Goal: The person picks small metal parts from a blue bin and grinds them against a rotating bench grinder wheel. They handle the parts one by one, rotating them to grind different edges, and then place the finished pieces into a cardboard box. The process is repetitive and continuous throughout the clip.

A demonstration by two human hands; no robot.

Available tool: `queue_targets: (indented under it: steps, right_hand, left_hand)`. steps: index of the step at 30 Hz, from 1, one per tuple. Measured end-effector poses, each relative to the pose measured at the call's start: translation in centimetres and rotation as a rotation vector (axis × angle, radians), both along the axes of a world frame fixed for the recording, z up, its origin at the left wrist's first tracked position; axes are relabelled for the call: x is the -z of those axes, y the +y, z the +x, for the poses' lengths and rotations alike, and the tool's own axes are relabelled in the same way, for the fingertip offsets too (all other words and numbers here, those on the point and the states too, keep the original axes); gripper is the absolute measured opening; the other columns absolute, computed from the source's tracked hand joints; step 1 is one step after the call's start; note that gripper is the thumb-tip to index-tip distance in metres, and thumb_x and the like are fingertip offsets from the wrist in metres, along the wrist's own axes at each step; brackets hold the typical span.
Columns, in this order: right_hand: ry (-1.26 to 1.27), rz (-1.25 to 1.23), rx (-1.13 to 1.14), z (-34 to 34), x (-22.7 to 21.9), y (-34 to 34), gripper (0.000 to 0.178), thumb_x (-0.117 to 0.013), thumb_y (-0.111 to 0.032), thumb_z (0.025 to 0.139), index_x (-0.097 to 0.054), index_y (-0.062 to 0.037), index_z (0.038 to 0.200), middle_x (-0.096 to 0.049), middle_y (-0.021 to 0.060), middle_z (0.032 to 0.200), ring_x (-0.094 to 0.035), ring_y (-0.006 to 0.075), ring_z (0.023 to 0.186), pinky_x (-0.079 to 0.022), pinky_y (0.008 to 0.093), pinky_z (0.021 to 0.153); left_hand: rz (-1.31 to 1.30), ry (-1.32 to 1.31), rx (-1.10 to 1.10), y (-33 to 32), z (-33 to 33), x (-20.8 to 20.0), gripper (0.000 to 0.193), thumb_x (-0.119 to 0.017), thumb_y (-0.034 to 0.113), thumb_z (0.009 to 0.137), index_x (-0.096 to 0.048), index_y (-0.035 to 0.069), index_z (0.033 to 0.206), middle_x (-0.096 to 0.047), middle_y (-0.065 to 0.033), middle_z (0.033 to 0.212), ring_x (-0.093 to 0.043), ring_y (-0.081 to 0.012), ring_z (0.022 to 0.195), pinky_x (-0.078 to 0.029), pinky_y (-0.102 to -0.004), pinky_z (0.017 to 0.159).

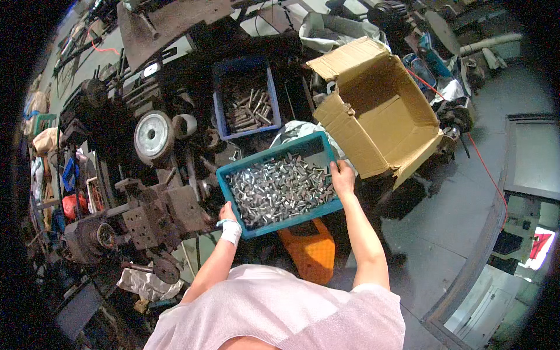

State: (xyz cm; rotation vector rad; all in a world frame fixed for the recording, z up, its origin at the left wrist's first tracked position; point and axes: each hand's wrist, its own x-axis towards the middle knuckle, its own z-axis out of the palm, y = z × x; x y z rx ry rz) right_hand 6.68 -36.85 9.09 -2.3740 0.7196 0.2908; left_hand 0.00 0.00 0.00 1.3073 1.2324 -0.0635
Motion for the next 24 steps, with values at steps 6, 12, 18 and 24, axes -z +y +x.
queue_targets:
  steps: [6,12,18,24]
  right_hand:
    - [-0.5,-0.735,-0.3,1.3,-10.7,3.6,0.041,-0.065,-0.024,0.068,-0.053,-0.0106,0.105,-0.052,0.0089,0.099,-0.047,0.0263,0.097,-0.038,0.0364,0.079]
    - [-0.105,-1.021,-0.249,6.3,-15.2,-1.7,0.028,-0.063,-0.025,0.069,-0.056,-0.0094,0.092,-0.057,0.0085,0.093,-0.053,0.025,0.09,-0.042,0.0383,0.074]
    - [-0.213,-0.825,-0.355,8.2,-14.9,-4.0,0.019,-0.059,-0.026,0.071,-0.055,-0.0078,0.075,-0.058,0.0099,0.078,-0.057,0.0289,0.072,-0.046,0.0391,0.062]
    - [-0.608,-0.623,-0.439,9.9,-23.6,2.9,0.019,-0.061,-0.023,0.07,-0.054,-0.0065,0.074,-0.056,0.0112,0.075,-0.055,0.0316,0.069,-0.043,0.0399,0.056]
  left_hand:
    - [-0.006,0.057,0.111,0.7,0.6,1.8,0.031,-0.058,0.029,0.074,-0.058,-0.001,0.085,-0.058,-0.0068,0.08,-0.051,-0.0174,0.071,-0.041,-0.0323,0.066]
    - [0.525,0.052,0.579,-1.0,0.4,-5.9,0.043,-0.059,0.027,0.07,-0.049,-0.001,0.101,-0.058,-0.0195,0.09,-0.055,-0.0334,0.084,-0.041,-0.0389,0.076]
    - [0.321,-0.433,0.987,0.5,-1.2,-13.2,0.016,-0.056,0.014,0.074,-0.056,0.001,0.083,-0.059,-0.0124,0.075,-0.058,-0.0232,0.068,-0.046,-0.0326,0.064]
    - [0.133,-0.494,1.045,1.8,-2.8,-16.7,0.015,-0.057,0.014,0.077,-0.057,0.002,0.085,-0.059,-0.0051,0.068,-0.054,-0.0085,0.059,-0.044,-0.0235,0.054]
